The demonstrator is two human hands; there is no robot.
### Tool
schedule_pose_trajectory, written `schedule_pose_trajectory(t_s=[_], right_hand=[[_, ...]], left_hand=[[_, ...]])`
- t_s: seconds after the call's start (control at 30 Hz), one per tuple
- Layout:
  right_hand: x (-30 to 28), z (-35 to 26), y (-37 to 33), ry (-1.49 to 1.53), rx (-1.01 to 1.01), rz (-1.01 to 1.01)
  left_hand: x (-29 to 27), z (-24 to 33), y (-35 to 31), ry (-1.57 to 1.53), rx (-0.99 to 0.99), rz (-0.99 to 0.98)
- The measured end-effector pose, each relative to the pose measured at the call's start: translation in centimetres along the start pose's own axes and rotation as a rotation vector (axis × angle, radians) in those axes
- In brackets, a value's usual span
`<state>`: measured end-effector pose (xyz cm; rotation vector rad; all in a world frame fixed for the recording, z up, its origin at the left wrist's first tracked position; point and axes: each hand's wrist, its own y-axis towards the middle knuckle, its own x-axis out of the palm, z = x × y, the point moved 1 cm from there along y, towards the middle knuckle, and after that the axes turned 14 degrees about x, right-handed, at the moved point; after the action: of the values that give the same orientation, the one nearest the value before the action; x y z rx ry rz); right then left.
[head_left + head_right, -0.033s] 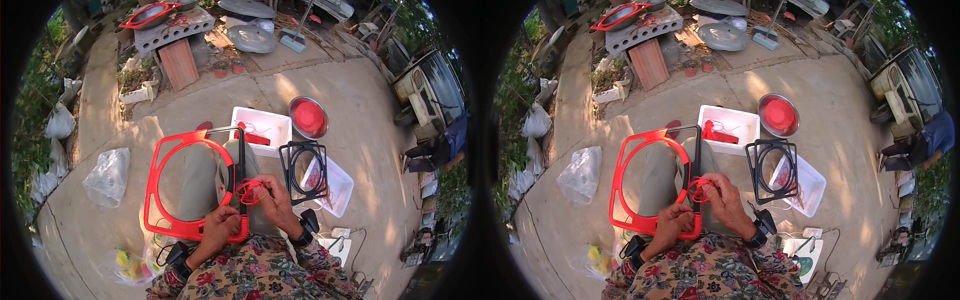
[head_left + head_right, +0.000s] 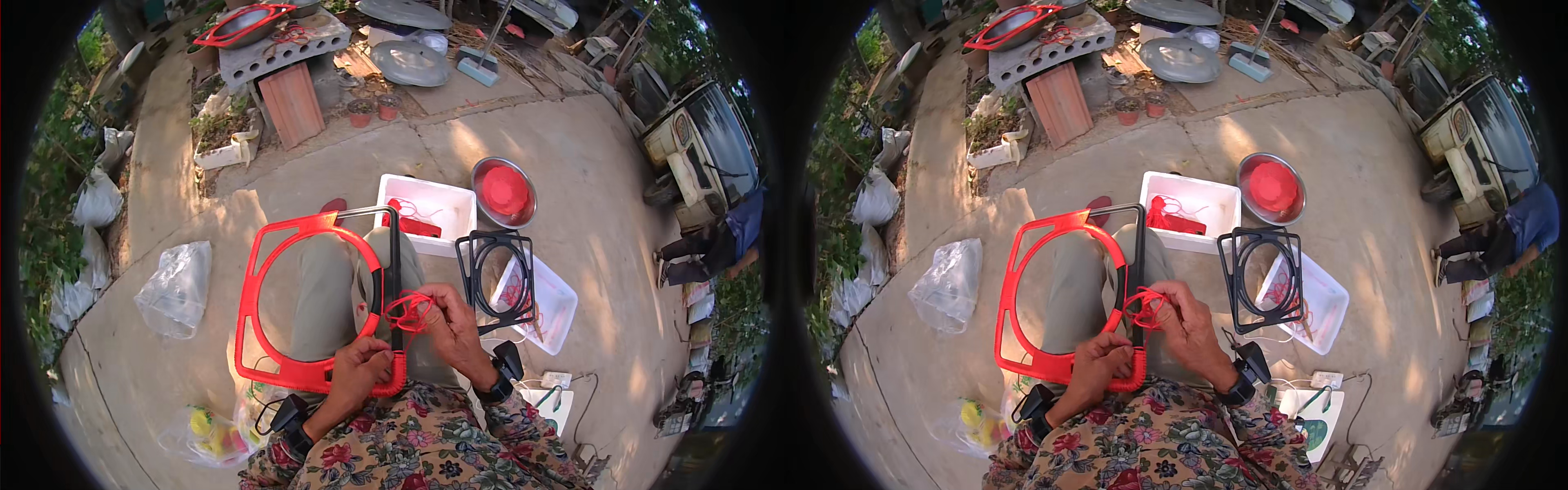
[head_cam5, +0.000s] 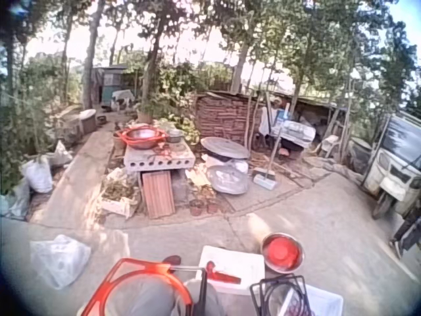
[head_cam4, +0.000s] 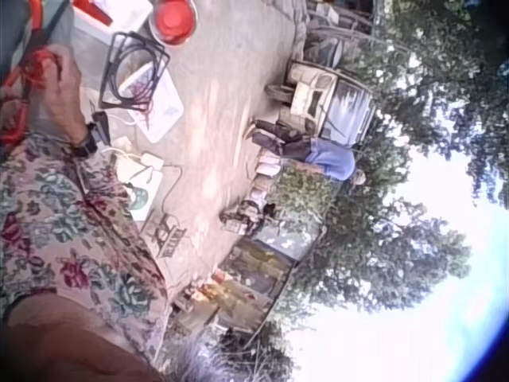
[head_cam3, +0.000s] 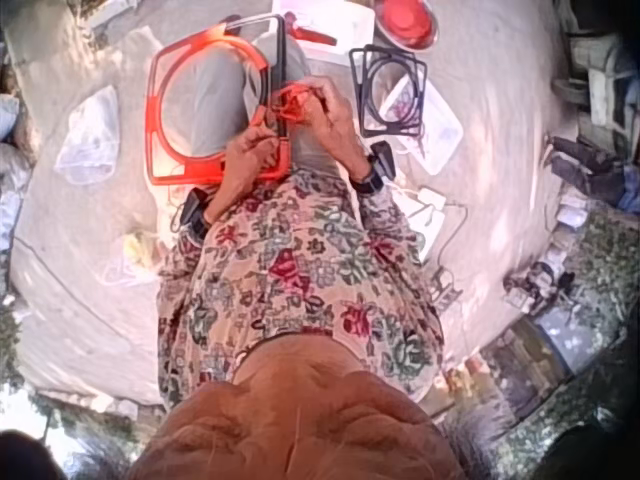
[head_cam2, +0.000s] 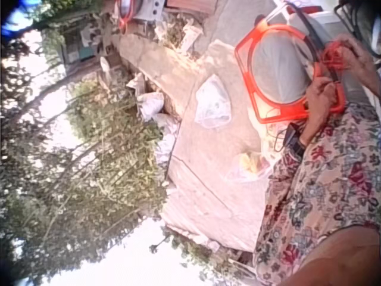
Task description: Tying red wire or cord around plastic frames, likely for furniture assembly.
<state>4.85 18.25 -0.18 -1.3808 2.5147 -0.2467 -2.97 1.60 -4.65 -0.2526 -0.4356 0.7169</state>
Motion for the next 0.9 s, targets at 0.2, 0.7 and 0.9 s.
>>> schedule_pose_trajectory(t_s=[0.2, 0.7, 0.9], right_hand=[[-1.2, 0.0, 0.3, 0.062, 0.064, -0.041], [-1.0, -0.7, 0.2, 0.036, 0.093, -0.068], [-3.8, 0.7, -2.6, 0.117, 0.387, -0.196]], left_hand=[[0.2, 0.3, 0.8, -0.039, -0.026, -0.015], [0.1, 0.1, 0.8, -0.025, -0.008, -0.044], [-0.3, 0.6, 1.1, -0.014, -0.066, -0.089]])
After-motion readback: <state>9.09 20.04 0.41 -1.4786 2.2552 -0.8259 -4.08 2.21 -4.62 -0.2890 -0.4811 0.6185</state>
